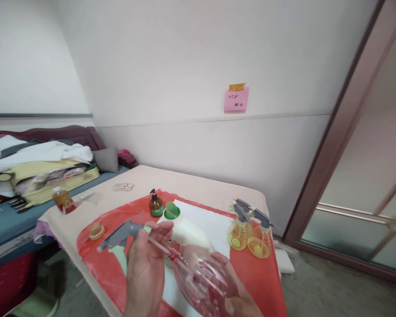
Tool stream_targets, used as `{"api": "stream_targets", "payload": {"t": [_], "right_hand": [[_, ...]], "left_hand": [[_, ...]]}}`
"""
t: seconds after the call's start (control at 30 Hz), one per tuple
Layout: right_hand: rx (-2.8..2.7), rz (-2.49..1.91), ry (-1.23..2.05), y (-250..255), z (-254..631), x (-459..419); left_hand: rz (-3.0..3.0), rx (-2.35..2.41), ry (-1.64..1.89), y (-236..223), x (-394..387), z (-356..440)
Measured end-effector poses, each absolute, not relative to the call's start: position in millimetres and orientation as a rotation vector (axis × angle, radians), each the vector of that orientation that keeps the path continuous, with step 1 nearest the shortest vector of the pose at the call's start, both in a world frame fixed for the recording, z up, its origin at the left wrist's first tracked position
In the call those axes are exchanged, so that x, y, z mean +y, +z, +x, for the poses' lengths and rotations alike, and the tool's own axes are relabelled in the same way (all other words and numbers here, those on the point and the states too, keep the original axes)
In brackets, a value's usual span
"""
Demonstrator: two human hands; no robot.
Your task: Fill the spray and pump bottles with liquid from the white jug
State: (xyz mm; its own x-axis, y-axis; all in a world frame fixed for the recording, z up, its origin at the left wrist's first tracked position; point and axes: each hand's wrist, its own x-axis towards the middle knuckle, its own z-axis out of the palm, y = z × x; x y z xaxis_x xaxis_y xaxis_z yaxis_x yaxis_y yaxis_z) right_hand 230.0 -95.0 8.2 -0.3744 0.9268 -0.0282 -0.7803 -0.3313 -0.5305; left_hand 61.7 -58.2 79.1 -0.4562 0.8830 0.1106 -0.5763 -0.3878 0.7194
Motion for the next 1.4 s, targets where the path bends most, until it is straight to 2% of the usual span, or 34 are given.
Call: {"api": "stream_targets", "payload": {"t": [0.23, 0.33, 0.7, 1.4], "right_hand": [[-0.412, -0.528, 1.813, -28.7, 241.9, -61.4], [-0.377, -0.628, 1.704, -24.5, 248.6, -47.5], [-1.131, -1.01, 1.263, 85.3, 248.9, -25.8], [-1.967, -1.4, 0.805, 196.2, 216.5, 14.5]], "left_hand": [[0.288, 0.853, 2.312, 97.4, -48.6, 4.9], [0.269, 0.889, 2.361, 93.9, -44.1, -9.0], [0.384, 0.865, 2.22, 76.2, -35.8, -5.8], [0.33, 0.805, 2.211, 75.7, -37.6, -16.7]]}}
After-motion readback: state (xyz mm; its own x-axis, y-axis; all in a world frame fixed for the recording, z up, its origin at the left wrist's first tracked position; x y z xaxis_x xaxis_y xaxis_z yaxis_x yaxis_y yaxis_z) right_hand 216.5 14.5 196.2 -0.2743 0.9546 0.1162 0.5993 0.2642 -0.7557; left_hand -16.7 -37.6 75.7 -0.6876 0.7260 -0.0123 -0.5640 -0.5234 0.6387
